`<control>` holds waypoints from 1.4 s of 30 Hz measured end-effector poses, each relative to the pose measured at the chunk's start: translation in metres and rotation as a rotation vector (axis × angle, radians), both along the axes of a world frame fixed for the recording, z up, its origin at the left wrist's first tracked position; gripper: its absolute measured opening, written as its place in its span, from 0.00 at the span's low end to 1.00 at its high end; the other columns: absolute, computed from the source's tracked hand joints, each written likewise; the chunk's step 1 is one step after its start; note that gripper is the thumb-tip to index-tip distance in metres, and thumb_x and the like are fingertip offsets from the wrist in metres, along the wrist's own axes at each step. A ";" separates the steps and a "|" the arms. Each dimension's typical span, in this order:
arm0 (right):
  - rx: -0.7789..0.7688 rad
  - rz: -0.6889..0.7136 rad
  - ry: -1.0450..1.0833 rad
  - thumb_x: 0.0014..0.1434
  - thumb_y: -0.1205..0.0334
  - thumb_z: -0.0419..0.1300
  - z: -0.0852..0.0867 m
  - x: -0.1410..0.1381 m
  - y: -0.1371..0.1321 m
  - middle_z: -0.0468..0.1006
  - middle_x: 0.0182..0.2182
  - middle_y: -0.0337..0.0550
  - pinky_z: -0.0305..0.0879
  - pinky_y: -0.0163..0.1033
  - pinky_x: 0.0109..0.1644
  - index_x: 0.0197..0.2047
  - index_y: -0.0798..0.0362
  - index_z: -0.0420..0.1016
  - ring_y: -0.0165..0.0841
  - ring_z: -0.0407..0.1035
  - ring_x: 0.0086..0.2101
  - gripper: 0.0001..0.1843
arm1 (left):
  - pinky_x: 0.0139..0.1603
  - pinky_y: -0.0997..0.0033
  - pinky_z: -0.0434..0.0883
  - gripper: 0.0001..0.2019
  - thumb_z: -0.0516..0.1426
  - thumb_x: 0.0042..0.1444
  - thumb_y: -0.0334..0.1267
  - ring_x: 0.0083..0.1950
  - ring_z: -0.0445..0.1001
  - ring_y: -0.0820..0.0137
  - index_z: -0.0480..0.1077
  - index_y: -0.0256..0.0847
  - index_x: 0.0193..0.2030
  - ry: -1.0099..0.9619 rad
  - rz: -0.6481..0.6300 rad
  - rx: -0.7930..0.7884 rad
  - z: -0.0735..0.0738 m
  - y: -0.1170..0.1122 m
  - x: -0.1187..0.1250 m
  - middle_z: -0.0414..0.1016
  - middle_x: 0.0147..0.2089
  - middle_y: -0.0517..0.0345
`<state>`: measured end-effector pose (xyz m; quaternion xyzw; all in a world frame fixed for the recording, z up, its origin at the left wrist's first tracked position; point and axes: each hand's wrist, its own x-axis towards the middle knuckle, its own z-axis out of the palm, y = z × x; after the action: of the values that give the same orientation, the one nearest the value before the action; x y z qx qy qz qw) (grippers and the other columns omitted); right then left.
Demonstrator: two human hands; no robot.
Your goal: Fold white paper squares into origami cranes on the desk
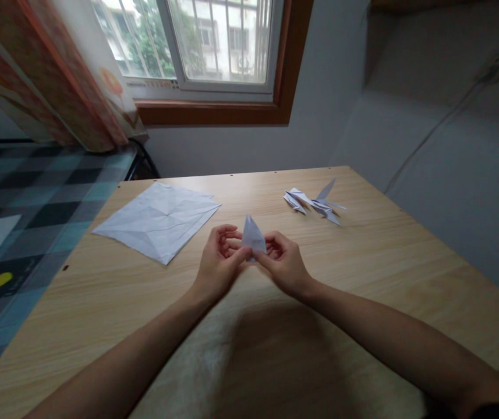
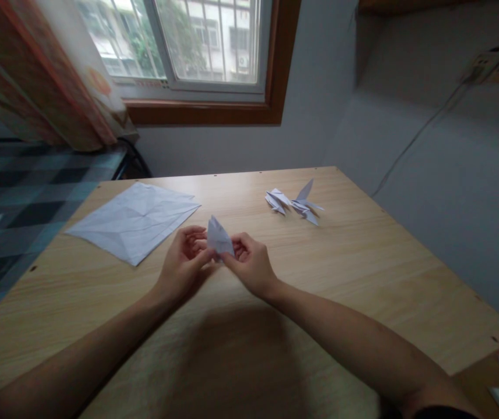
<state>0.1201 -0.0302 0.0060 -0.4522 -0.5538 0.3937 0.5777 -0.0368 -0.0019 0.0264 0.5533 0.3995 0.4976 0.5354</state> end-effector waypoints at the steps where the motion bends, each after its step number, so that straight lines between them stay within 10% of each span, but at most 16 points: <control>1: 0.045 -0.067 -0.053 0.53 0.56 0.68 0.000 0.000 -0.001 0.75 0.27 0.36 0.64 0.34 0.30 0.37 0.52 0.73 0.28 0.67 0.26 0.12 | 0.31 0.75 0.69 0.24 0.68 0.41 0.38 0.29 0.72 0.74 0.64 0.42 0.44 0.019 0.015 0.019 0.000 -0.003 0.001 0.73 0.32 0.65; 11: 0.179 -0.122 -0.243 0.47 0.64 0.70 -0.013 0.001 -0.006 0.76 0.34 0.38 0.67 0.37 0.33 0.43 0.48 0.70 0.34 0.71 0.31 0.21 | 0.41 0.67 0.74 0.22 0.69 0.46 0.36 0.41 0.77 0.67 0.63 0.41 0.44 0.050 -0.146 0.039 -0.012 -0.016 0.004 0.75 0.41 0.57; 21: 0.135 0.058 -0.011 0.50 0.71 0.64 -0.013 0.003 0.002 0.78 0.38 0.40 0.71 0.41 0.46 0.44 0.49 0.71 0.35 0.75 0.39 0.18 | 0.55 0.61 0.71 0.44 0.71 0.36 0.31 0.54 0.75 0.62 0.59 0.45 0.62 0.000 -0.098 0.206 -0.016 -0.005 0.003 0.72 0.58 0.48; 31: 0.118 0.217 -0.330 0.54 0.57 0.67 -0.001 0.014 0.001 0.74 0.26 0.36 0.63 0.35 0.32 0.34 0.52 0.75 0.30 0.66 0.27 0.08 | 0.41 0.66 0.72 0.08 0.68 0.44 0.36 0.37 0.75 0.67 0.77 0.39 0.31 0.097 -0.117 0.143 -0.002 -0.002 -0.005 0.77 0.36 0.56; 42: 0.190 0.058 -0.056 0.55 0.63 0.63 0.025 0.025 0.008 0.75 0.38 0.40 0.67 0.39 0.38 0.45 0.48 0.72 0.31 0.68 0.32 0.13 | 0.28 0.72 0.72 0.24 0.68 0.47 0.56 0.25 0.73 0.72 0.68 0.38 0.36 -0.101 -0.245 -0.114 -0.010 -0.001 -0.002 0.74 0.27 0.61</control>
<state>0.1447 -0.0226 0.0313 -0.3900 -0.6174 0.3430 0.5909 -0.0391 -0.0026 0.0160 0.5407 0.3291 0.4322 0.6423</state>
